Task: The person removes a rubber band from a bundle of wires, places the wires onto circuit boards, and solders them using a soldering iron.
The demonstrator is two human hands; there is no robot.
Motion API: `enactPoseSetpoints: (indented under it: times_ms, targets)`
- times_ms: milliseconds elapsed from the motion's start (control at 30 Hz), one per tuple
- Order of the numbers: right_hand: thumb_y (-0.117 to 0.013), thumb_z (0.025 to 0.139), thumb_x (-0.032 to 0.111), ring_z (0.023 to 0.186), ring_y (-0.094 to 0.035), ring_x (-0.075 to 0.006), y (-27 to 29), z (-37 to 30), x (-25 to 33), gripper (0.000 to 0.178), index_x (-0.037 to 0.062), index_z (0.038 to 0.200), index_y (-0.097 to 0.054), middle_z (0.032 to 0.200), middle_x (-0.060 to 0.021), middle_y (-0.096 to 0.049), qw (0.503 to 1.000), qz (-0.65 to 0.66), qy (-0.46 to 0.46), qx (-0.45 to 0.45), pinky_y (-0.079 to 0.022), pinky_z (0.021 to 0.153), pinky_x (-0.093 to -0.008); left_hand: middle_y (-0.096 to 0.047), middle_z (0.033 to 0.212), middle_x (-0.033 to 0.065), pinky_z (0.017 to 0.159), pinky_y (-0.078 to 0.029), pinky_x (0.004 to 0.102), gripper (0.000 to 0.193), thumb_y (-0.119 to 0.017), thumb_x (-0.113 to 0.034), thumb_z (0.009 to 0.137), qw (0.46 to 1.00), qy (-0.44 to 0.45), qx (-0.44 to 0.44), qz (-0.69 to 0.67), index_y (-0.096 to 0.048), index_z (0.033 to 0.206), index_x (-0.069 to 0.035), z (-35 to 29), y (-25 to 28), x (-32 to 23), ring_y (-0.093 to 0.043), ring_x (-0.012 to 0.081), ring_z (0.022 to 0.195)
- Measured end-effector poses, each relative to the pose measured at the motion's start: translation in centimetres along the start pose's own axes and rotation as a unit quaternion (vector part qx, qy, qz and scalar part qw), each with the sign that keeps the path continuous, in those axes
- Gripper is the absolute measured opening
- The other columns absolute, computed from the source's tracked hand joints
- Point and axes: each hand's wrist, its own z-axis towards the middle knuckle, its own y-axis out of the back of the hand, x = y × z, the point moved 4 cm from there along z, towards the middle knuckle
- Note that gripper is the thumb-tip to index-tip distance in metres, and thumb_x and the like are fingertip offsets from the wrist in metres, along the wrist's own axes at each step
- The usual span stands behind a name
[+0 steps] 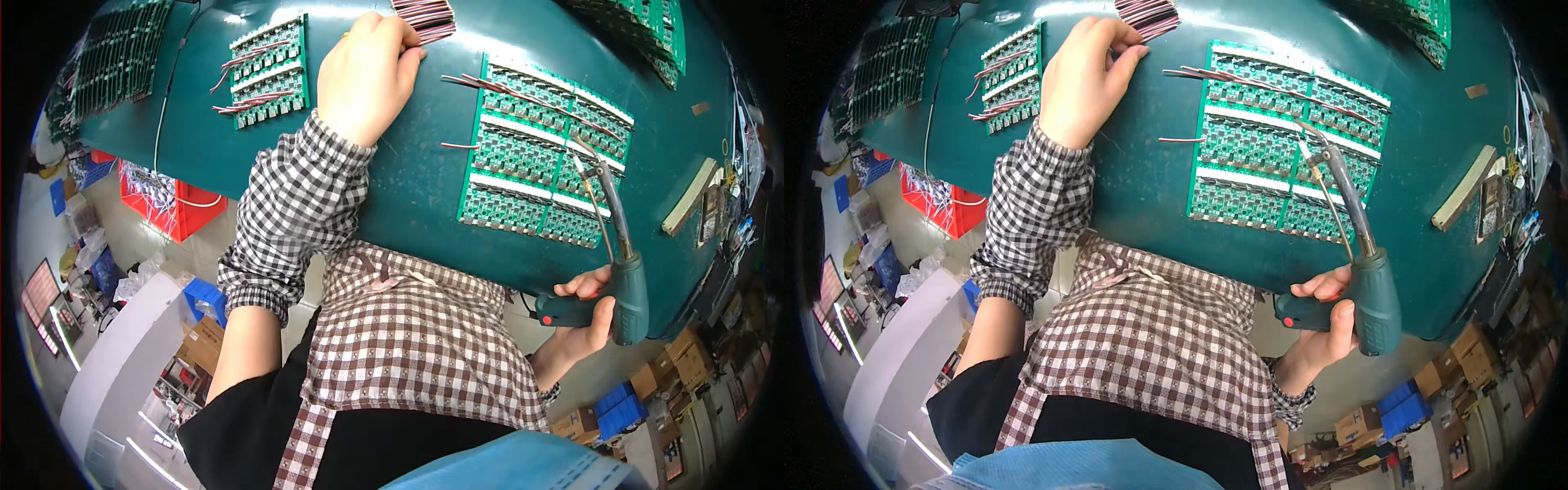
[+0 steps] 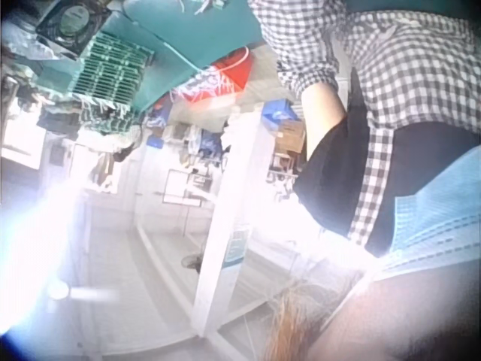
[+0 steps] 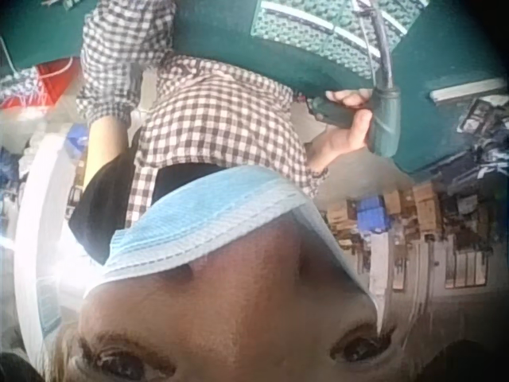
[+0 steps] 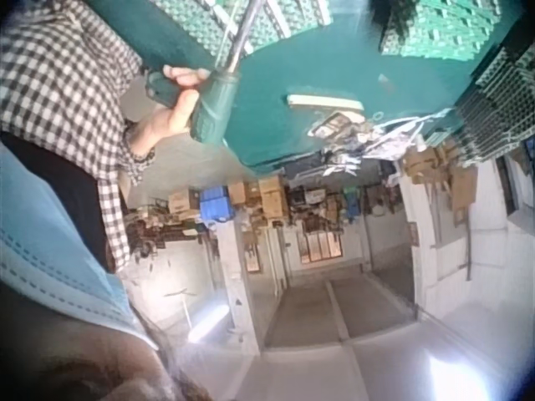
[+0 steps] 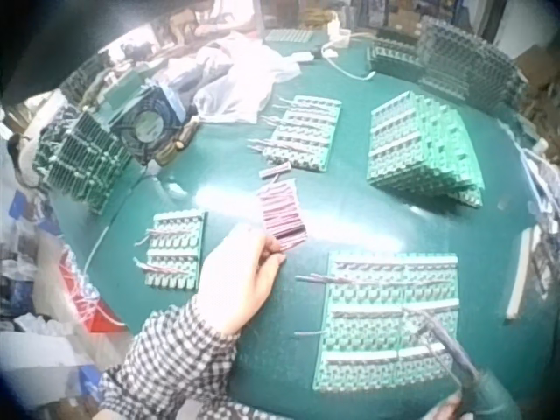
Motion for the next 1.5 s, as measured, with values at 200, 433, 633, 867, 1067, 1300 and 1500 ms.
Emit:
enactPoseSetpoints:
  times_ms: [200, 433, 633, 867, 1067, 1300, 1500]
  targets:
    - [-0.051, 0.088, 0.027, 0.074, -0.055, -0.0188, 0.6, 0.4, -0.2, 0.039, -0.0044, 0.11, -0.044, 0.081, -0.0096, -0.05, 1.0, 0.021, 0.001, 0.019, -0.055, 0.061, -0.0325, -0.055, 0.074, 0.0071, 0.058, -0.045, 0.0322, 0.01, -0.064, -0.012, 0.076, 0.998, 0.011, 0.05, -0.035, -0.058, 0.079, -0.005, -0.1, 0.0, 0.8, -0.055, 0.0216, 0.064]
    - [-0.051, 0.089, 0.027, 0.077, -0.055, -0.0191, 0.7, 0.3, -0.3, 0.039, -0.005, 0.111, -0.044, 0.082, -0.0104, -0.051, 0.999, 0.032, -0.006, 0.026, -0.055, 0.065, -0.0333, -0.055, 0.076, 0.0065, 0.059, -0.044, 0.0276, 0.014, -0.065, -0.01, 0.076, 0.997, -0.012, 0.077, -0.008, -0.058, 0.086, -0.003, -0.1, 1.2, -0.3, -0.054, 0.0169, 0.064]
    - [-0.051, 0.089, 0.027, 0.077, -0.055, -0.019, 0.3, 0.1, 0.0, 0.039, -0.0048, 0.111, -0.044, 0.082, -0.0101, -0.051, 0.999, 0.031, 0.0, 0.042, -0.055, 0.064, -0.0329, -0.052, 0.074, 0.0169, 0.065, -0.043, 0.0408, 0.012, -0.063, -0.007, 0.07, 0.993, -0.062, 0.088, -0.048, -0.053, 0.073, -0.001, 2.0, 1.1, -1.7, -0.052, 0.0348, 0.074]
    - [-0.053, 0.087, 0.03, 0.076, -0.055, -0.019, 0.7, -0.3, -0.1, 0.042, -0.0046, 0.11, -0.044, 0.082, -0.0099, -0.051, 1.0, 0.009, -0.013, 0.002, -0.054, 0.062, -0.0316, -0.054, 0.082, 0.0164, 0.07, -0.042, 0.0382, 0.014, -0.062, -0.008, 0.074, 0.992, -0.081, 0.08, -0.062, -0.052, 0.083, -0.003, 1.0, 2.4, -2.7, -0.054, 0.0309, 0.08]
    - [-0.055, 0.086, 0.031, 0.075, -0.054, -0.0201, 0.2, 0.0, 0.0, 0.045, -0.0048, 0.111, -0.044, 0.081, -0.0102, -0.05, 0.999, -0.004, -0.029, 0.012, -0.054, 0.062, -0.0325, -0.056, 0.073, 0.0084, 0.058, -0.046, 0.0284, 0.011, -0.064, -0.002, 0.075, 0.96, -0.054, 0.199, -0.191, -0.056, 0.083, -0.002, -2.1, 2.0, -6.4, -0.056, 0.0204, 0.063]
    - [-0.058, 0.082, 0.021, 0.069, -0.057, -0.0239, 0.2, -0.8, -0.1, 0.046, -0.0112, 0.111, -0.043, 0.079, -0.0152, -0.05, 0.999, 0.036, -0.019, -0.026, -0.057, 0.057, -0.0354, -0.055, 0.073, 0.0087, 0.055, -0.045, 0.0331, 0.009, -0.063, -0.004, 0.074, 0.971, -0.05, 0.184, -0.146, -0.058, 0.081, -0.004, -2.9, 0.4, -6.2, -0.056, 0.0256, 0.062]
    - [-0.058, 0.081, 0.022, 0.067, -0.057, -0.0241, 0.0, -0.7, -0.1, 0.046, -0.0119, 0.109, -0.044, 0.078, -0.0155, -0.05, 0.999, 0.017, -0.015, -0.026, -0.057, 0.056, -0.0349, -0.055, 0.073, 0.0084, 0.056, -0.046, 0.0343, 0.009, -0.063, -0.003, 0.073, 0.978, -0.065, 0.155, -0.126, -0.057, 0.08, -0.005, -4.1, -0.3, -6.1, -0.056, 0.0266, 0.064]
